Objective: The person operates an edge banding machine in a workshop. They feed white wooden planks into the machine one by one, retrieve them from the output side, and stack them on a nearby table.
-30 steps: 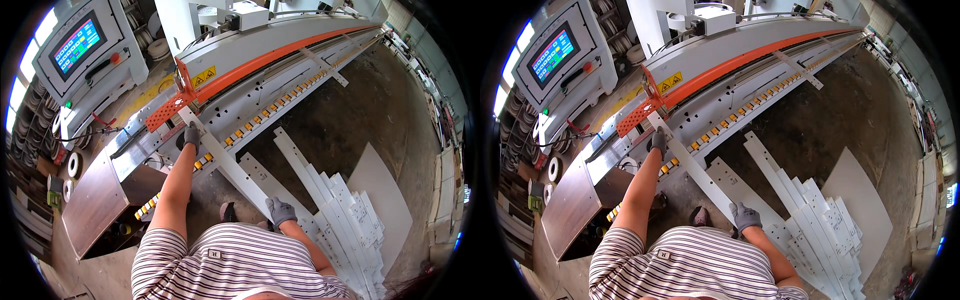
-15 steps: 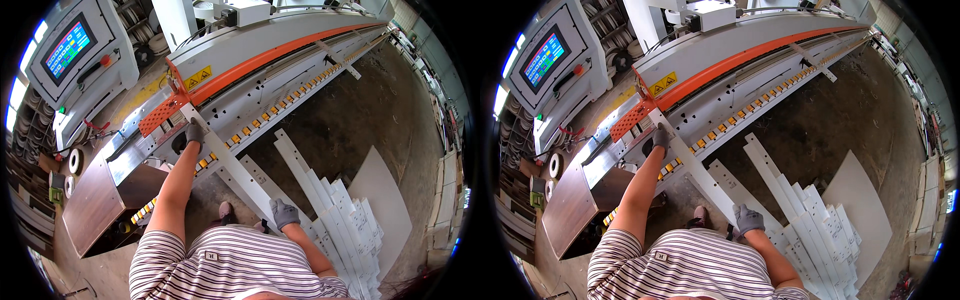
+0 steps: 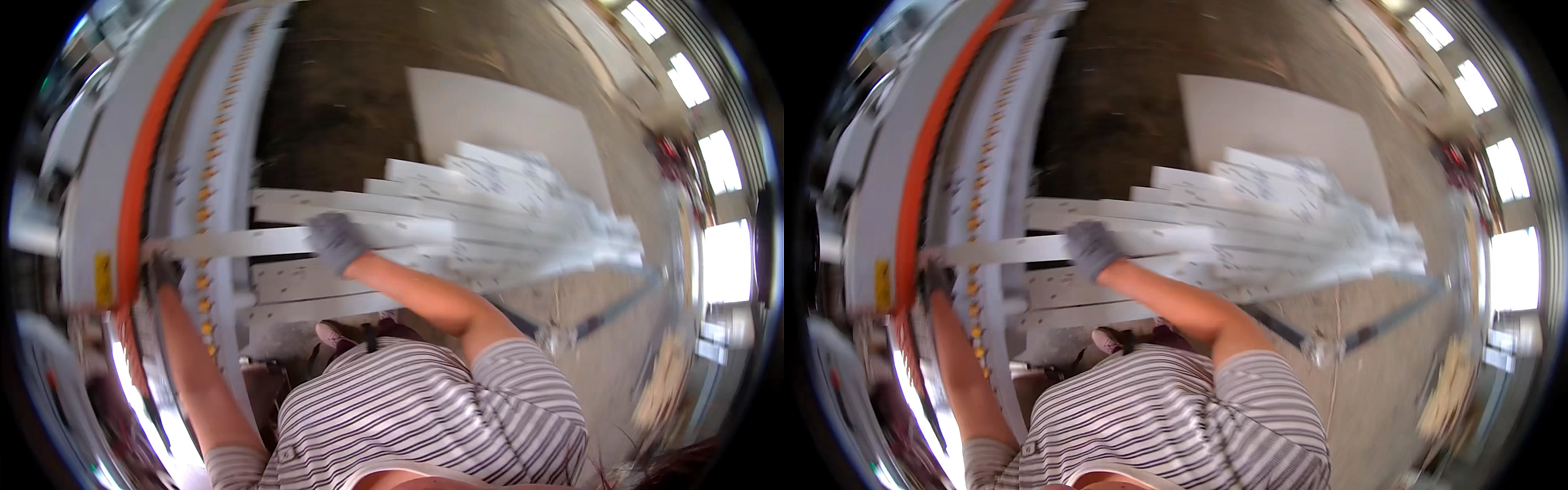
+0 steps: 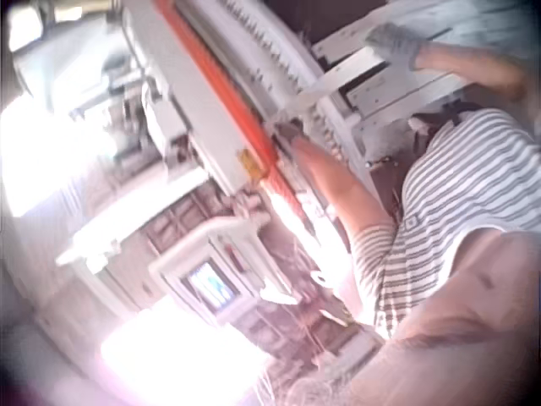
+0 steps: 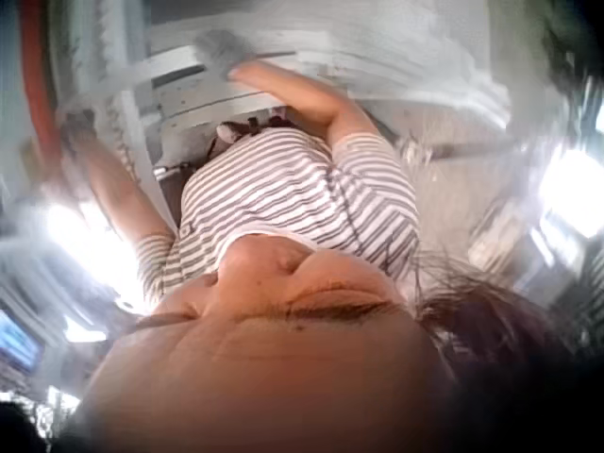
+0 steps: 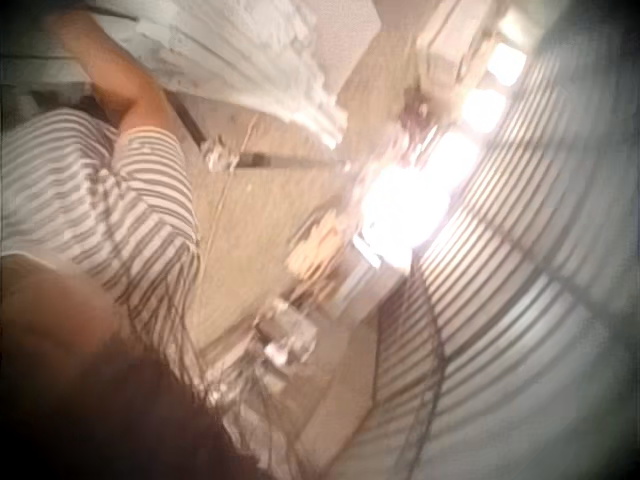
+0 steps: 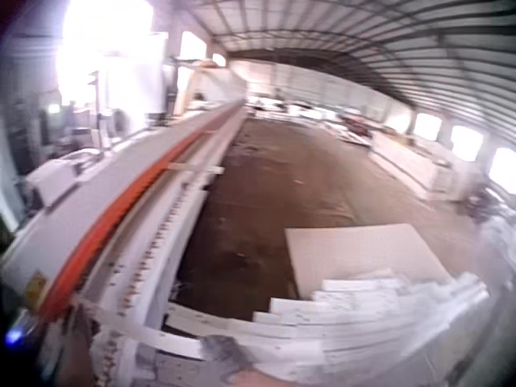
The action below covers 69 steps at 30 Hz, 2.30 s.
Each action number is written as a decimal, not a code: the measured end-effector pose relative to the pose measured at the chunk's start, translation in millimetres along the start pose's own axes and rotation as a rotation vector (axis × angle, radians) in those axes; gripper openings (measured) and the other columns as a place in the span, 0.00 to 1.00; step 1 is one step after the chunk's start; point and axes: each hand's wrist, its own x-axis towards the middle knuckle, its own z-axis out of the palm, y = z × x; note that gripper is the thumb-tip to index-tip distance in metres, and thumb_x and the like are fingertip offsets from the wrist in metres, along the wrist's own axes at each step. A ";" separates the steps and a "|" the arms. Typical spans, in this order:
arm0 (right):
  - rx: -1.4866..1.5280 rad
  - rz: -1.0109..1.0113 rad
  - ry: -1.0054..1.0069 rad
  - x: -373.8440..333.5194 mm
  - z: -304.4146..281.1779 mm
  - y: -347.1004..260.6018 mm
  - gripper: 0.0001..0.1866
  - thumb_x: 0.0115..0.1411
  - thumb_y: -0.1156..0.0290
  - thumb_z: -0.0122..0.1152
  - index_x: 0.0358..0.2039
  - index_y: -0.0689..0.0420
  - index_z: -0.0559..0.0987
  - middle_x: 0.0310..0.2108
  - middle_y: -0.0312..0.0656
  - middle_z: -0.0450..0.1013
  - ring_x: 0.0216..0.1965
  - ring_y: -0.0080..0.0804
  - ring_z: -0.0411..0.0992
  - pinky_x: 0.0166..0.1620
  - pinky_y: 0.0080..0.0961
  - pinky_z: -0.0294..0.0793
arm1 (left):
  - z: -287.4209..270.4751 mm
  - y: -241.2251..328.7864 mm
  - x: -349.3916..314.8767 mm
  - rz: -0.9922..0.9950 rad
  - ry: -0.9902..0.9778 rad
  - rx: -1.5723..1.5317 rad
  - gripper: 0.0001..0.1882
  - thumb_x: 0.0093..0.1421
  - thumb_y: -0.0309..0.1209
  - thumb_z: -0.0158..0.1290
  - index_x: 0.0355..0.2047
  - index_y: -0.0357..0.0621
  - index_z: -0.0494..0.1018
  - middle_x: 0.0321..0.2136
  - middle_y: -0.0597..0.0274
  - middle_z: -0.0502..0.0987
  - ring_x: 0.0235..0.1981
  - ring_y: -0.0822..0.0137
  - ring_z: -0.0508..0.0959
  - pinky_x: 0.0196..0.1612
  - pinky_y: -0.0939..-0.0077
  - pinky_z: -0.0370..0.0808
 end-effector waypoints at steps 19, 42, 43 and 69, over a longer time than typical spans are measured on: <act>-0.301 0.608 -0.232 -145.0 45.6 216.9 0.24 0.47 0.70 0.54 0.48 0.52 0.71 0.48 0.43 0.65 0.51 0.40 0.64 0.52 0.38 0.63 | 86.7 -102.6 -245.9 0.260 -0.289 0.066 0.13 0.66 0.31 0.42 0.50 0.44 0.64 0.20 0.66 0.68 0.16 0.79 0.65 0.17 0.84 0.62; 0.625 -0.043 -0.926 -13.6 -6.1 69.3 0.26 0.49 0.51 0.61 0.46 0.52 0.75 0.38 0.44 0.76 0.41 0.41 0.73 0.42 0.39 0.72 | 192.7 -42.8 -258.6 1.213 -0.583 0.583 0.18 0.52 0.19 0.56 0.45 0.41 0.69 0.43 0.54 0.72 0.44 0.58 0.74 0.45 0.67 0.73; 0.651 -0.074 -0.992 -5.9 2.4 61.2 0.26 0.53 0.49 0.58 0.46 0.54 0.76 0.39 0.44 0.75 0.42 0.41 0.73 0.43 0.39 0.71 | 195.1 -49.2 -257.6 0.925 -0.634 0.449 0.14 0.56 0.27 0.57 0.42 0.40 0.70 0.37 0.58 0.74 0.38 0.62 0.77 0.39 0.68 0.75; -0.038 -0.132 -0.699 -128.4 -47.4 25.2 0.45 0.48 0.39 0.55 0.58 0.59 0.62 0.51 0.52 0.69 0.49 0.46 0.70 0.50 0.37 0.69 | -25.2 -96.2 -229.8 0.116 0.350 -0.745 0.13 0.59 0.39 0.54 0.37 0.43 0.73 0.30 0.62 0.77 0.29 0.67 0.77 0.31 0.72 0.75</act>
